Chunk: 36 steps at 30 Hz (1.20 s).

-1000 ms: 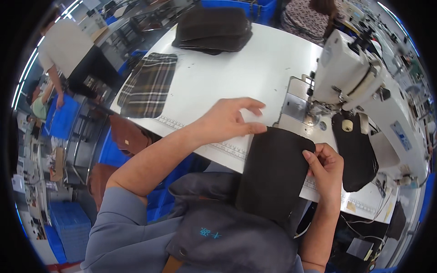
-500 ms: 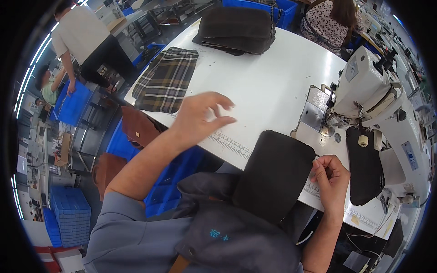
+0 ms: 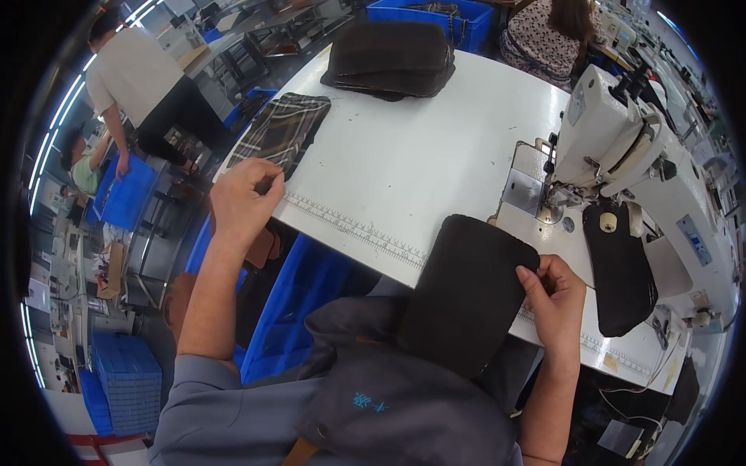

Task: Operating an industrial sewing machine to stitch together fabric and leather components for bags.

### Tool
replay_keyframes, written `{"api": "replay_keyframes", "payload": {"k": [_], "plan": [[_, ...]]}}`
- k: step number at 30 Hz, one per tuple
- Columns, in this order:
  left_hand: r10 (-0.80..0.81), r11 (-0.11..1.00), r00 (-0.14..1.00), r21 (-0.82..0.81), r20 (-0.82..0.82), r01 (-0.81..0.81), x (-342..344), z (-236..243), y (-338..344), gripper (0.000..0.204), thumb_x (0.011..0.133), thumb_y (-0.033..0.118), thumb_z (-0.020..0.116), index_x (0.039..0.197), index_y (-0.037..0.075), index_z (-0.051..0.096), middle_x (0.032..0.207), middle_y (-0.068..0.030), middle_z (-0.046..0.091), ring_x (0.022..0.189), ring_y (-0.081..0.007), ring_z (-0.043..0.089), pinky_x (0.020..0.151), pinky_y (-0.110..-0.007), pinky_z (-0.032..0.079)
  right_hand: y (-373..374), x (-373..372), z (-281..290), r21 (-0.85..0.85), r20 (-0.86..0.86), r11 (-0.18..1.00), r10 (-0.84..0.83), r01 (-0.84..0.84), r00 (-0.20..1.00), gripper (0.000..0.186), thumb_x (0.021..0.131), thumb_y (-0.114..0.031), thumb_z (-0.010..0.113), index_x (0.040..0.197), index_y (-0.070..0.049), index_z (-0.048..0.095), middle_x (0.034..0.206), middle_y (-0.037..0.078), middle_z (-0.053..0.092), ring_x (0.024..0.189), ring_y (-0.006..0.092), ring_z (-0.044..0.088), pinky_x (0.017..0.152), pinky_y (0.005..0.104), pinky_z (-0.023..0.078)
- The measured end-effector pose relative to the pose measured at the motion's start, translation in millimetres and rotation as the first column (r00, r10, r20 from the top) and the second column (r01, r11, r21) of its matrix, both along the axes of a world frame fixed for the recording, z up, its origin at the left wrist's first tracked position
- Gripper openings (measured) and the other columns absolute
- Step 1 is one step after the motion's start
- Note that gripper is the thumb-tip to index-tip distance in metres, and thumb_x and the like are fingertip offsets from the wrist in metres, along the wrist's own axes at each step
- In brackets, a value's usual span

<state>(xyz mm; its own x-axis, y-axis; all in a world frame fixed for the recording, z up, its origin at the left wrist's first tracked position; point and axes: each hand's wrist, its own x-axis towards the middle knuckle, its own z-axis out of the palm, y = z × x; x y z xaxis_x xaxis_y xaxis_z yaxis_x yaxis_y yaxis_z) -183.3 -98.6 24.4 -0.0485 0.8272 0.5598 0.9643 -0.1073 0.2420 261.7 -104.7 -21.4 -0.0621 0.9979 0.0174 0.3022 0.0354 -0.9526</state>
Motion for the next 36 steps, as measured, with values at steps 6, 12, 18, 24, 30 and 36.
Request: {"api": "replay_keyframes", "payload": {"k": [6, 12, 18, 24, 30, 36], "plan": [[-0.609, 0.731, 0.675, -0.037, 0.416, 0.682, 98, -1, -3, 0.012, 0.077, 0.004, 0.081, 0.088, 0.003, 0.075, 0.103, -0.0111, 0.078, 0.100, -0.0283, 0.075, 0.089, -0.037, 0.057, -11, 24, 9, 0.074, -0.269, 0.992, -0.082, 0.105, 0.960, 0.013, 0.100, -0.013, 0.075, 0.104, -0.001, 0.073, 0.089, -0.003, 0.069, 0.082, 0.0039, 0.058, 0.079, 0.0206, 0.044], [-0.789, 0.492, 0.582, -0.366, 0.195, 0.790, 152, -27, -10, 0.065, 0.093, 0.051, 0.073, 0.144, 0.012, 0.061, 0.159, -0.0138, 0.050, 0.151, -0.0331, 0.043, 0.119, -0.060, 0.033, -33, 54, 39, 0.379, -0.222, 0.925, 0.103, -0.011, 0.970, 0.020, 0.096, -0.017, 0.078, 0.105, 0.001, 0.073, 0.091, 0.001, 0.069, 0.086, 0.0072, 0.060, 0.081, 0.0227, 0.046], [-0.479, 0.863, 0.867, -0.107, 0.139, 0.494, 139, -7, 68, 0.044, 0.082, 0.034, 0.087, 0.115, 0.007, 0.075, 0.120, -0.0116, 0.074, 0.106, -0.0316, 0.073, 0.089, -0.040, 0.057, -43, 38, 59, 0.274, -0.321, 0.960, 0.036, 0.056, 0.946, 0.018, 0.089, -0.010, 0.082, 0.095, -0.002, 0.067, 0.089, -0.001, 0.067, 0.080, 0.0049, 0.059, 0.075, 0.0207, 0.046], [-0.205, 0.796, 0.952, -0.528, 0.226, 0.297, 153, -6, 90, 0.043, 0.080, 0.036, 0.090, 0.106, 0.005, 0.075, 0.087, -0.0055, 0.071, 0.083, -0.0274, 0.070, 0.078, -0.039, 0.056, -18, -8, 57, 0.161, -0.298, 0.983, 0.130, -0.084, 0.946, 0.007, 0.097, -0.005, 0.075, 0.101, 0.000, 0.072, 0.086, -0.005, 0.066, 0.079, 0.0013, 0.056, 0.072, 0.0188, 0.044], [-0.221, 0.665, 0.582, -0.316, 0.782, 0.677, 167, -16, 77, 0.026, 0.096, 0.022, 0.079, 0.106, -0.002, 0.078, 0.082, -0.0031, 0.075, 0.074, -0.0077, 0.064, 0.069, -0.025, 0.052, 3, -32, 47, 0.067, -0.244, 0.987, 0.158, -0.146, 0.957, 0.011, 0.097, -0.010, 0.076, 0.100, 0.000, 0.073, 0.086, -0.002, 0.070, 0.077, 0.0027, 0.058, 0.067, 0.0216, 0.046], [-0.334, 0.586, 0.434, -0.176, 0.837, 0.791, 180, 9, 44, 0.022, 0.100, 0.015, 0.074, 0.109, -0.005, 0.078, 0.084, -0.0018, 0.075, 0.078, -0.0047, 0.061, 0.071, -0.024, 0.051, 15, -38, 46, 0.589, 0.050, 0.808, -0.015, -0.018, 0.999, 0.013, 0.090, -0.009, 0.079, 0.093, 0.001, 0.071, 0.085, 0.005, 0.069, 0.075, 0.0112, 0.063, 0.070, 0.0260, 0.050]]}}
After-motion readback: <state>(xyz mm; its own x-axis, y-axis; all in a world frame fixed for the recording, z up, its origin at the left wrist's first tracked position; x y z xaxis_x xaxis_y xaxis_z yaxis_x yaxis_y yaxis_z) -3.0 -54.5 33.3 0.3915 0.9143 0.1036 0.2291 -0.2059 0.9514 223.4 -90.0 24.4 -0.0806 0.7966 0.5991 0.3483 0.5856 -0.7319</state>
